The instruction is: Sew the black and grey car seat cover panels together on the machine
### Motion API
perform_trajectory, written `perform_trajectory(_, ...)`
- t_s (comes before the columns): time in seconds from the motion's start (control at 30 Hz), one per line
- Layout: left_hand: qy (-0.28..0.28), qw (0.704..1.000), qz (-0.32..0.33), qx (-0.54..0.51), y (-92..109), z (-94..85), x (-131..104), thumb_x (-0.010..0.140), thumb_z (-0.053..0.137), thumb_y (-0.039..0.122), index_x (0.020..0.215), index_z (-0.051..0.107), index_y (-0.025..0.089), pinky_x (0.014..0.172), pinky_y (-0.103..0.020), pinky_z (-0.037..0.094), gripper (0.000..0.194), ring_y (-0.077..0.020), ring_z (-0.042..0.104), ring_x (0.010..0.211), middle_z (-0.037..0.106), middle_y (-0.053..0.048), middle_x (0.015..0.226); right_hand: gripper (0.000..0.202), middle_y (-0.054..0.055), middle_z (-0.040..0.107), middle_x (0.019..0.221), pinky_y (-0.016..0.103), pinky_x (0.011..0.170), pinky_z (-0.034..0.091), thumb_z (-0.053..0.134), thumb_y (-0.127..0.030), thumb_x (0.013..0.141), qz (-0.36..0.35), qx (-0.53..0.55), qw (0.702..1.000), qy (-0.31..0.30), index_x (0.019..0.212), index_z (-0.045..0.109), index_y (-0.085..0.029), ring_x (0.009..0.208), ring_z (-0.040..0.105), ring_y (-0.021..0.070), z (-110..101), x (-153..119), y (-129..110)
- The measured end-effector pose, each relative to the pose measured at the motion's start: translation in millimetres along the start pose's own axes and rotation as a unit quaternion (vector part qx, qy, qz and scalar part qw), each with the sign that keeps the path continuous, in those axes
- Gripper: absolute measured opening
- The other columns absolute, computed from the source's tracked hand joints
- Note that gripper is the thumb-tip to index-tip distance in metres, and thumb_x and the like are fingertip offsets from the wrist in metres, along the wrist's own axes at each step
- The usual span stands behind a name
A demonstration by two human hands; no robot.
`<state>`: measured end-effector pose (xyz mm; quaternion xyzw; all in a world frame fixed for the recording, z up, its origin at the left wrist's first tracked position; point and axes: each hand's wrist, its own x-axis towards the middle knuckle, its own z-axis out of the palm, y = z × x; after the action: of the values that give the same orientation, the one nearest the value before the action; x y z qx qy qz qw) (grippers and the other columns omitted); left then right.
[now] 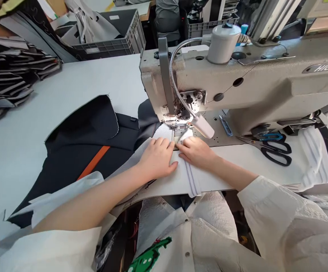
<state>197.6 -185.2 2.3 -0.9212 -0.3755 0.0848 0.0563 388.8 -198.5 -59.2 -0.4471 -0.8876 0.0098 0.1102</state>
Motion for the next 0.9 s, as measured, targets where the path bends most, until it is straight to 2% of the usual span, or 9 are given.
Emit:
perform_trajectory(0.07, 0.010, 1.000, -0.026, 0.004, -1.7, -1.1, 2.3, 0.082, 0.047, 0.051, 0.120, 0.054, 0.013, 0.078, -0.042, 0.036, 0.054, -0.0293, 0.049, 0.093, 0.056, -0.013, 0.097, 0.047, 0.016, 0.056, 0.113, 0.039, 0.084, 0.038, 0.050, -0.042, 0.090, 0.023, 0.008, 0.998, 0.054, 0.124, 0.052, -0.010, 0.103, 0.048, 0.0281, 2.8, 1.4, 0.9)
perform_trajectory(0.13, 0.003, 0.999, -0.032, 0.004, -5.5, -2.7, 4.0, 0.082, 0.047, 0.053, 0.118, 0.055, 0.014, 0.077, -0.043, 0.036, 0.054, -0.0296, 0.049, 0.092, 0.057, -0.013, 0.096, 0.046, 0.015, 0.055, 0.119, 0.039, 0.088, 0.037, 0.047, -0.042, 0.091, 0.011, 0.030, 0.997, 0.069, 0.123, 0.052, -0.010, 0.106, 0.047, 0.0274, 5.7, 2.2, 2.2)
perform_trajectory(0.23, -0.027, 1.000, -0.005, -0.016, -9.0, -1.0, 6.6, 0.080, 0.050, 0.054, 0.119, 0.054, 0.013, 0.077, -0.042, 0.036, 0.057, -0.0290, 0.050, 0.092, 0.058, -0.012, 0.095, 0.035, 0.011, 0.061, 0.101, 0.035, 0.081, 0.040, 0.032, -0.026, 0.097, 0.011, 0.047, 0.998, 0.036, 0.113, 0.059, -0.012, 0.090, 0.051, 0.0225, 10.1, 7.6, 6.8)
perform_trajectory(0.3, -0.033, 0.999, -0.001, -0.030, -8.1, 3.5, 9.3, 0.079, 0.051, 0.051, 0.123, 0.052, 0.011, 0.078, -0.042, 0.036, 0.059, -0.0285, 0.051, 0.092, 0.059, -0.012, 0.094, 0.035, 0.012, 0.061, 0.102, 0.035, 0.079, 0.041, 0.031, -0.022, 0.097, 0.036, 0.045, 0.998, 0.026, 0.115, 0.059, -0.011, 0.088, 0.051, 0.0226, 11.8, 13.9, 11.1)
perform_trajectory(0.4, -0.034, 0.998, -0.009, -0.042, -6.1, 11.5, 14.0, 0.079, 0.051, 0.041, 0.130, 0.046, 0.009, 0.077, -0.042, 0.038, 0.060, -0.0284, 0.053, 0.092, 0.060, -0.013, 0.096, 0.040, 0.015, 0.055, 0.121, 0.038, 0.086, 0.040, 0.046, -0.034, 0.092, 0.062, 0.041, 0.997, 0.021, 0.125, 0.053, -0.012, 0.100, 0.050, 0.0269, 9.7, 21.8, 15.8)
perform_trajectory(0.5, -0.040, 0.996, -0.020, -0.072, -11.1, 16.4, 17.2, 0.077, 0.049, 0.033, 0.133, 0.044, 0.010, 0.076, -0.042, 0.040, 0.061, -0.0285, 0.053, 0.090, 0.060, -0.012, 0.094, 0.060, 0.015, 0.053, 0.124, 0.041, 0.090, 0.039, 0.057, -0.046, 0.085, 0.088, 0.046, 0.995, -0.018, 0.132, 0.048, -0.011, 0.105, 0.048, 0.0302, 3.2, 25.1, 14.3)
perform_trajectory(0.67, -0.005, 0.968, -0.049, -0.247, -33.4, 21.8, 14.7, 0.076, 0.039, 0.024, 0.135, 0.044, 0.009, 0.078, -0.035, 0.044, 0.061, -0.0230, 0.054, 0.086, 0.056, -0.008, 0.088, 0.090, 0.017, 0.049, 0.126, 0.042, 0.090, 0.039, 0.058, -0.066, 0.075, 0.139, 0.059, 0.984, -0.091, 0.142, 0.036, -0.011, 0.110, 0.046, 0.0341, -5.6, 27.0, 6.3)
perform_trajectory(0.77, 0.021, 0.950, -0.065, -0.304, -40.3, 24.8, 12.5, 0.076, 0.036, 0.023, 0.135, 0.045, 0.006, 0.075, -0.033, 0.045, 0.062, -0.0210, 0.053, 0.079, 0.052, -0.007, 0.079, 0.091, 0.015, 0.044, 0.136, 0.044, 0.095, 0.037, 0.057, -0.069, 0.074, 0.135, 0.078, 0.983, -0.096, 0.143, 0.034, -0.014, 0.119, 0.041, 0.0345, -5.5, 28.2, 4.8)
perform_trajectory(0.9, 0.019, 0.957, -0.053, -0.283, -37.0, 26.1, 12.9, 0.076, 0.037, 0.026, 0.134, 0.045, 0.004, 0.082, -0.037, 0.044, 0.063, -0.0236, 0.053, 0.086, 0.055, -0.009, 0.086, 0.090, 0.013, 0.040, 0.143, 0.044, 0.102, 0.032, 0.061, -0.063, 0.074, 0.123, 0.102, 0.985, -0.066, 0.142, 0.035, -0.011, 0.127, 0.036, 0.0313, -1.6, 28.9, 1.5)
